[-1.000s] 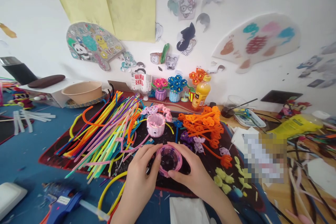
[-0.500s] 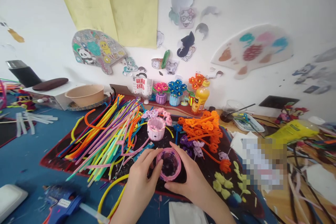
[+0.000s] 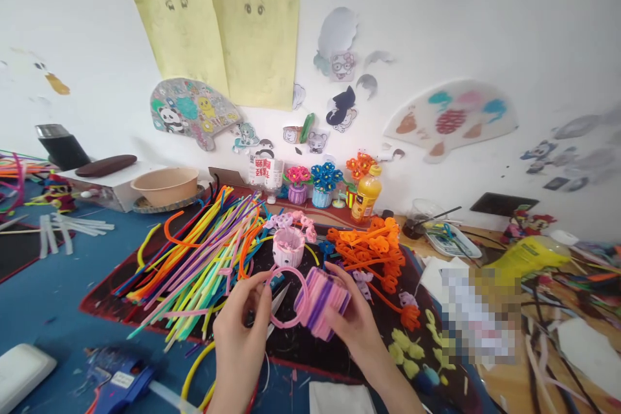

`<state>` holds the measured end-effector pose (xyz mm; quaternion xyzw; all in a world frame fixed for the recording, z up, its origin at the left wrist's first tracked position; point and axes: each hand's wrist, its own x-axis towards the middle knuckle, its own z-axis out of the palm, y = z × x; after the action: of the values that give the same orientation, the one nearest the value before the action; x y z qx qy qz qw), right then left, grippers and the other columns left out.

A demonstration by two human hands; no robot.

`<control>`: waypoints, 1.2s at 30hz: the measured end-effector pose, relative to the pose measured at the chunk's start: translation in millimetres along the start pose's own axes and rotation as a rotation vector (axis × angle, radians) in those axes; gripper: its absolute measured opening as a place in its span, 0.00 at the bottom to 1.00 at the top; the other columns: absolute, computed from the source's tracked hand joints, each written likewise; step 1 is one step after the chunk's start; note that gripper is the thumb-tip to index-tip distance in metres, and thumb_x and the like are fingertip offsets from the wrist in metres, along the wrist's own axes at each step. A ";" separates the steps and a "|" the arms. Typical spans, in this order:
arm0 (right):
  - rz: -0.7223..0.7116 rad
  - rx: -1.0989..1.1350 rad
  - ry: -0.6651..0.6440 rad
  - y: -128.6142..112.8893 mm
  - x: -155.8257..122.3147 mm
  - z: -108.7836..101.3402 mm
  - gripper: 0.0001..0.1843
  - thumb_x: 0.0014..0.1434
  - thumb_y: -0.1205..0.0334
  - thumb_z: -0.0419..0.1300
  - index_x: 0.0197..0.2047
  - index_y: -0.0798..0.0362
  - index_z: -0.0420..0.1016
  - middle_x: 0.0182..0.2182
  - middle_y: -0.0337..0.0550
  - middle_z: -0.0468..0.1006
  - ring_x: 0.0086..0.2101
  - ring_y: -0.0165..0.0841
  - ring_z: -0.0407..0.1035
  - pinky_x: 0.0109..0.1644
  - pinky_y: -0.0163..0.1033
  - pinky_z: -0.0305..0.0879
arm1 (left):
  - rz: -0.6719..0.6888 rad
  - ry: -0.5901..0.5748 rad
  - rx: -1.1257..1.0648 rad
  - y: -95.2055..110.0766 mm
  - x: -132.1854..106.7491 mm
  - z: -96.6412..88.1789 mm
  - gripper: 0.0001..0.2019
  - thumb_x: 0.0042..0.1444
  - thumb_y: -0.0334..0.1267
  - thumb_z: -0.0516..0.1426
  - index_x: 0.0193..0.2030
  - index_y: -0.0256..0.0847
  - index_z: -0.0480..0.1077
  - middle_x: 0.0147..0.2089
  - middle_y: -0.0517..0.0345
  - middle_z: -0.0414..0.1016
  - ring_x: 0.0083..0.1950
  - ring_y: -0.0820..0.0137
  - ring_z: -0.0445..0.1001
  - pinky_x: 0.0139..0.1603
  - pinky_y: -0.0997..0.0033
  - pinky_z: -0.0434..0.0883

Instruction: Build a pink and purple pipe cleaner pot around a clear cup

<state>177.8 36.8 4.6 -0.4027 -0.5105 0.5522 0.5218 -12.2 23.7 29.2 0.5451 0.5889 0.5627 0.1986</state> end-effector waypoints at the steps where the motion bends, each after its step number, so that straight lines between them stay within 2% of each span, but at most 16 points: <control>1: 0.062 0.101 0.033 0.1 0.2 0.6 0.35 0.58 0.40 0.66 0.64 0.44 0.66 0.61 0.49 0.74 0.62 0.46 0.67 0.63 0.51 0.66 | -0.009 0.008 -0.020 0.4 -0.4 -0.1 0.11 0.63 0.45 0.58 0.45 0.42 0.76 0.32 0.59 0.75 0.31 0.70 0.74 0.32 0.72 0.72; 3: 0.201 0.266 0.064 0.3 1.2 2.7 0.35 0.60 0.35 0.61 0.64 0.45 0.67 0.61 0.49 0.76 0.61 0.47 0.69 0.61 0.53 0.70 | 0.001 0.008 -0.052 1.8 -1.7 0.9 0.10 0.62 0.44 0.59 0.45 0.43 0.76 0.34 0.58 0.77 0.32 0.69 0.75 0.32 0.73 0.72; 6: 0.351 0.427 -0.027 -1.6 3.5 6.7 0.36 0.60 0.31 0.57 0.62 0.48 0.71 0.54 0.50 0.81 0.54 0.48 0.76 0.54 0.55 0.75 | 0.081 -0.037 -0.071 5.5 -4.2 3.8 0.07 0.63 0.41 0.58 0.45 0.44 0.75 0.35 0.59 0.77 0.33 0.71 0.75 0.34 0.75 0.72; 10: 0.393 0.525 -0.126 -8.0 3.3 10.4 0.31 0.62 0.33 0.56 0.53 0.50 0.77 0.43 0.48 0.85 0.42 0.44 0.81 0.48 0.52 0.78 | 0.150 -0.184 -0.066 10.0 -7.2 9.1 0.07 0.64 0.38 0.57 0.47 0.44 0.75 0.33 0.61 0.75 0.31 0.73 0.73 0.33 0.76 0.72; 13: 0.410 0.537 -0.197 -10.5 -0.6 11.4 0.30 0.63 0.34 0.57 0.51 0.52 0.77 0.40 0.48 0.85 0.38 0.42 0.81 0.46 0.50 0.79 | 0.073 -0.206 -0.103 11.4 -8.8 12.9 0.08 0.65 0.39 0.56 0.47 0.44 0.75 0.35 0.60 0.77 0.33 0.72 0.76 0.35 0.76 0.73; 15: 0.392 0.516 -0.239 -9.5 -3.7 11.1 0.32 0.61 0.34 0.59 0.53 0.53 0.75 0.39 0.49 0.84 0.38 0.42 0.81 0.45 0.50 0.78 | 0.000 -0.189 -0.157 12.6 -8.8 14.0 0.09 0.63 0.41 0.57 0.46 0.43 0.75 0.37 0.58 0.79 0.35 0.70 0.78 0.37 0.75 0.75; 18: 0.369 0.399 -0.232 -4.9 -6.5 9.4 0.40 0.58 0.32 0.60 0.64 0.50 0.65 0.42 0.48 0.83 0.38 0.42 0.81 0.43 0.50 0.78 | -0.080 -0.173 -0.221 14.5 -7.1 12.8 0.10 0.62 0.44 0.58 0.43 0.41 0.76 0.34 0.57 0.79 0.33 0.70 0.78 0.33 0.77 0.74; 20: 0.330 0.243 -0.192 -1.0 -6.1 7.6 0.43 0.58 0.30 0.59 0.68 0.46 0.57 0.45 0.47 0.81 0.39 0.42 0.80 0.40 0.49 0.78 | -0.130 -0.193 -0.239 14.1 -6.0 11.5 0.11 0.61 0.45 0.58 0.41 0.41 0.76 0.27 0.61 0.76 0.27 0.72 0.73 0.28 0.78 0.70; 21: 0.285 0.144 -0.171 1.0 -5.3 6.7 0.43 0.58 0.31 0.59 0.68 0.45 0.57 0.47 0.48 0.80 0.40 0.42 0.79 0.40 0.49 0.78 | -0.158 -0.215 -0.251 13.2 -5.7 11.3 0.12 0.61 0.46 0.58 0.42 0.40 0.76 0.24 0.63 0.73 0.24 0.73 0.71 0.26 0.78 0.68; 23: 0.151 -0.085 -0.132 4.8 -2.9 4.6 0.38 0.58 0.32 0.60 0.63 0.45 0.63 0.50 0.49 0.78 0.44 0.44 0.77 0.43 0.49 0.77 | -0.211 -0.285 -0.279 10.0 -5.8 12.1 0.13 0.62 0.47 0.58 0.43 0.40 0.75 0.22 0.65 0.69 0.22 0.74 0.67 0.24 0.77 0.65; 26: -0.018 -0.401 -0.070 9.5 0.8 0.4 0.26 0.61 0.38 0.61 0.54 0.48 0.72 0.49 0.50 0.76 0.48 0.44 0.74 0.53 0.50 0.72 | -0.254 -0.384 -0.298 5.8 -6.8 15.4 0.15 0.62 0.48 0.57 0.44 0.38 0.75 0.25 0.63 0.71 0.23 0.73 0.67 0.24 0.76 0.65; 30: -0.062 -0.554 -0.054 9.0 2.9 -8.6 0.23 0.63 0.44 0.61 0.54 0.49 0.72 0.50 0.50 0.74 0.49 0.44 0.73 0.55 0.50 0.70 | -0.267 -0.337 -0.306 7.3 -8.1 15.5 0.15 0.61 0.48 0.58 0.43 0.38 0.75 0.23 0.63 0.70 0.23 0.73 0.67 0.24 0.75 0.66; 32: -0.100 -0.569 -0.106 5.0 1.8 -12.3 0.26 0.61 0.47 0.64 0.59 0.47 0.70 0.55 0.50 0.72 0.55 0.45 0.69 0.60 0.50 0.67 | -0.281 -0.287 -0.322 9.7 -8.6 13.2 0.14 0.61 0.48 0.58 0.43 0.39 0.75 0.23 0.64 0.70 0.23 0.73 0.68 0.25 0.76 0.67; 36: -0.143 -0.663 -0.233 -2.0 -2.6 -8.9 0.48 0.48 0.51 0.76 0.68 0.44 0.60 0.67 0.51 0.61 0.66 0.49 0.58 0.69 0.55 0.56 | -0.322 -0.210 -0.359 12.1 -8.2 10.8 0.13 0.61 0.48 0.60 0.44 0.40 0.75 0.22 0.66 0.69 0.24 0.74 0.68 0.26 0.77 0.66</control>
<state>187.2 35.3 5.0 -0.4477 -0.7449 0.3607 0.3385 4.7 18.6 33.6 0.4558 0.5349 0.5598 0.4390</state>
